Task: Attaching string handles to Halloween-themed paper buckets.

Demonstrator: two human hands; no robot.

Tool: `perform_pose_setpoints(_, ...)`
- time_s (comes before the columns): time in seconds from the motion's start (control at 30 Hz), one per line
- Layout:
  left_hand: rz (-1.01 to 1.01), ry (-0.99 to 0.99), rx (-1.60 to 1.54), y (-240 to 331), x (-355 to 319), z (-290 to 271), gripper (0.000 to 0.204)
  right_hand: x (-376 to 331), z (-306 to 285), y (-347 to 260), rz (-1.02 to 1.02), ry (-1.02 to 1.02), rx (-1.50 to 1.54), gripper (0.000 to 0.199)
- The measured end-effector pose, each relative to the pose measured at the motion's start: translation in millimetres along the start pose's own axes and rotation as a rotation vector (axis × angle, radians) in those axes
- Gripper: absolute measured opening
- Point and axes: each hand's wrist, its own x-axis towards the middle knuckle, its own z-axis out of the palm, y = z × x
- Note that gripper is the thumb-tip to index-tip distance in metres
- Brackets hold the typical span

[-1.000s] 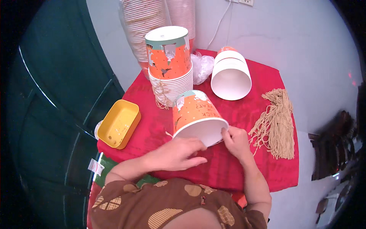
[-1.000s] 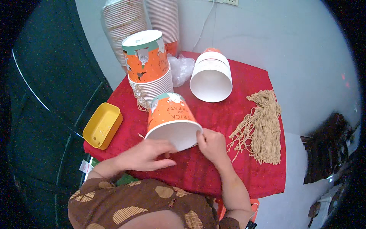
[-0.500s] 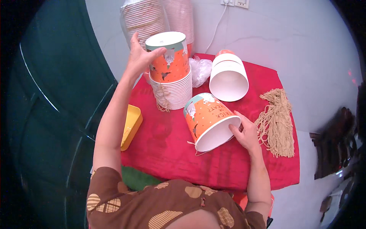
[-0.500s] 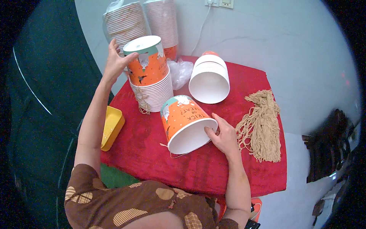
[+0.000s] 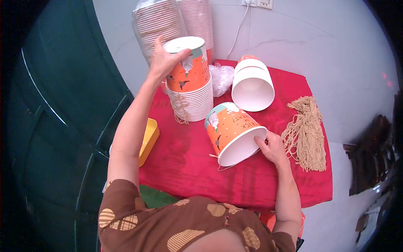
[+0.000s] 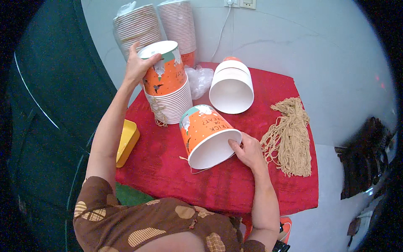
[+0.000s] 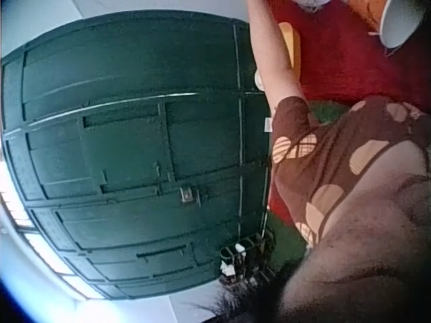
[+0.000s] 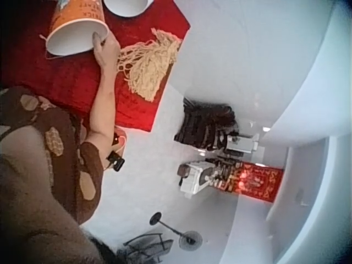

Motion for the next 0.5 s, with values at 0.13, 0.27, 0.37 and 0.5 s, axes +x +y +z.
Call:
perform_pose_setpoints(0.13, 0.047, 0.054, 0.017, -2.9, -0.7, 1.5, 0.116, 0.8, 2.4, 0.4, 0.024, -0.032, -0.002, 0.034)
perform_pose_setpoints(0.27, 0.052, 0.067, 0.023, -1.3, -1.8, 2.7, 0.117, -0.6, 4.4, 5.3, 0.04, -0.044, -0.006, 0.033)
perform_pose_setpoints(0.37, 0.055, 0.069, -0.039, -1.9, -2.0, 3.4, 0.116, -2.3, 5.9, 10.9, 0.042, -0.06, -0.013, 0.033)
perform_pose_setpoints(0.5, 0.057, 0.103, -0.054, 0.6, -3.0, 3.4, 0.112, -4.5, 3.4, 8.9, 0.043, -0.087, -0.021, 0.03)
